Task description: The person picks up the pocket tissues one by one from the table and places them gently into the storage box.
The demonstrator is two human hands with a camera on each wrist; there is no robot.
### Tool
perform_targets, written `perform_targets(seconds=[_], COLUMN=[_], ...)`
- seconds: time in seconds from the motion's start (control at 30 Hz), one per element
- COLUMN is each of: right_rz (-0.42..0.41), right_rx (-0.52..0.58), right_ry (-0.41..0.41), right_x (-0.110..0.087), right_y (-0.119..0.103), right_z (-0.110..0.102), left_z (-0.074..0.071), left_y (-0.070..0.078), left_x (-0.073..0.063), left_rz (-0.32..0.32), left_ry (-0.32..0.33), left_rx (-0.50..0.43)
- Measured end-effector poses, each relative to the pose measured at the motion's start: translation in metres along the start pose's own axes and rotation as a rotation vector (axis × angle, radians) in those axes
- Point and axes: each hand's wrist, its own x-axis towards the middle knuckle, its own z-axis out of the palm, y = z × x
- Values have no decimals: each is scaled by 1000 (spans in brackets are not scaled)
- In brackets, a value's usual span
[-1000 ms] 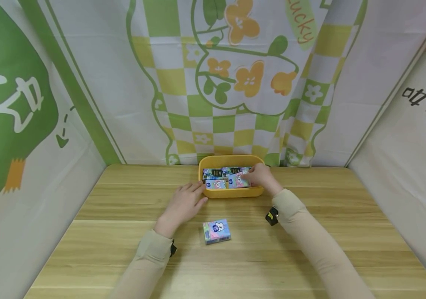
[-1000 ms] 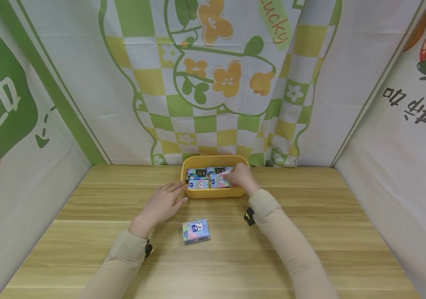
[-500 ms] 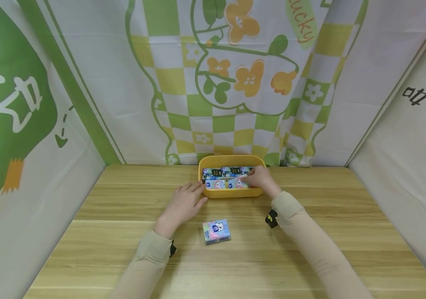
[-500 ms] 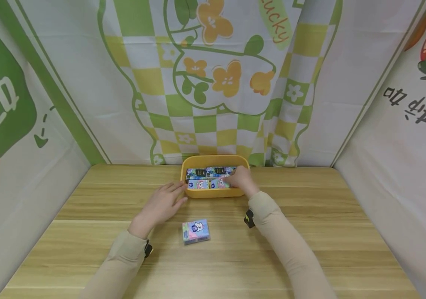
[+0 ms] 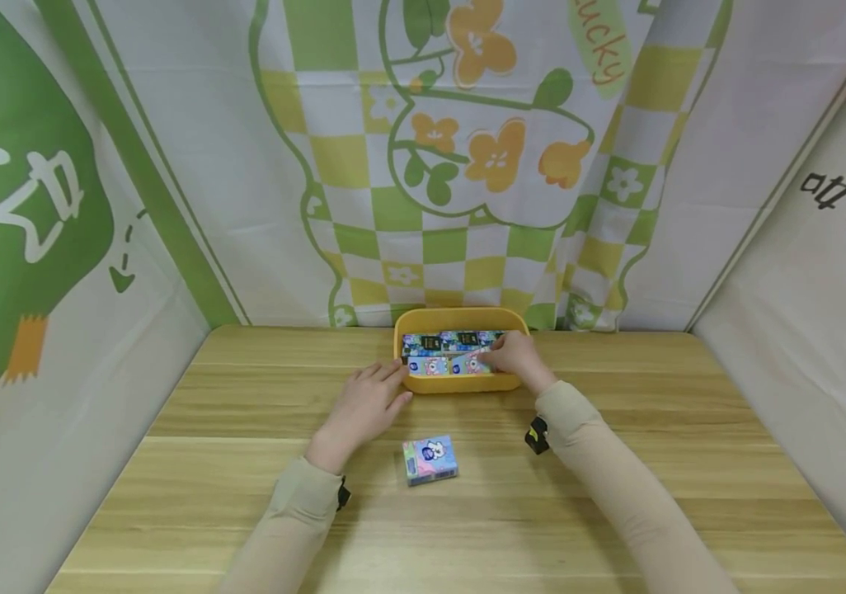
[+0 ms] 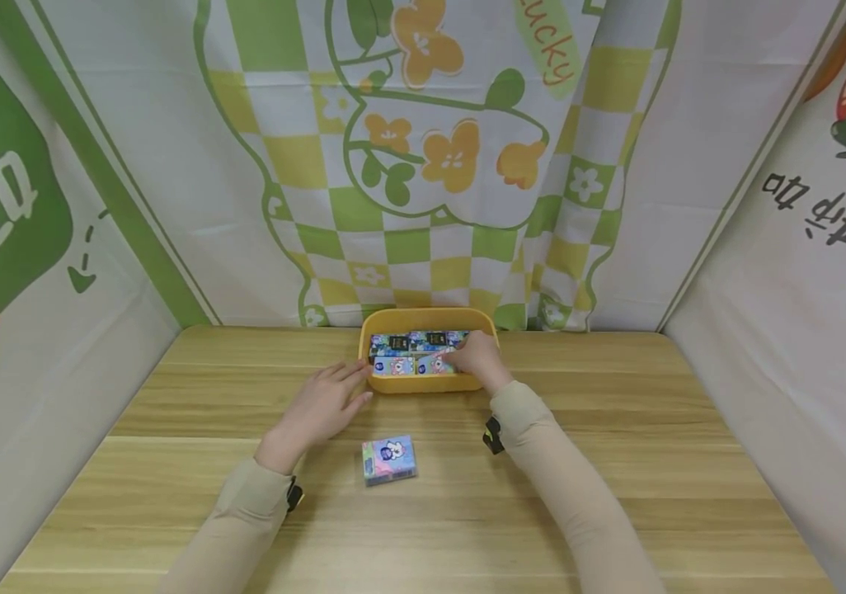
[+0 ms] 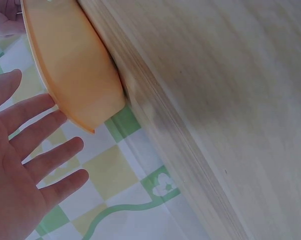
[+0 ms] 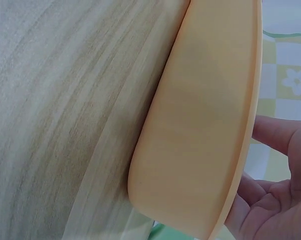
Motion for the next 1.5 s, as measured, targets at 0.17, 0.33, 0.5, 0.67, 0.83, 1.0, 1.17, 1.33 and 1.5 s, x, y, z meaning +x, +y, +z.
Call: perform_targets(seconds=[0.17,0.33,0.5,0.67,0.83,1.0,1.17,1.33,1.5], right_rz=[-10,-7,16,44,29,24,49,54,73], right_rx=[15,-34,-62,-76,-105,-113,-121,-132,-129], right_ry=[-10,-17,-36,-49,-40,-47,-70,-60,-52], right_x=[0,1,3,4,4,4,6,5,5], right_y=[0,0,-1,-2,-3,-3,-5,-6,-7], right_z=[0,0,1,2,4,5,7,9,9], left_z=[-1,0,0,1,1,2,3,3,1], left_y=[1,1,1,1,1,0,0,0,1], left_x=[0,0,0,0,0,1,1,1,1], left_rz=[5,13,14,11,8,4,-6,-10,-10], left_ry=[3,6,1,-1,-2,-8,-16,-22,-15], left_rx=[-3,2,3,4,1,-3,-14,-15,-18])
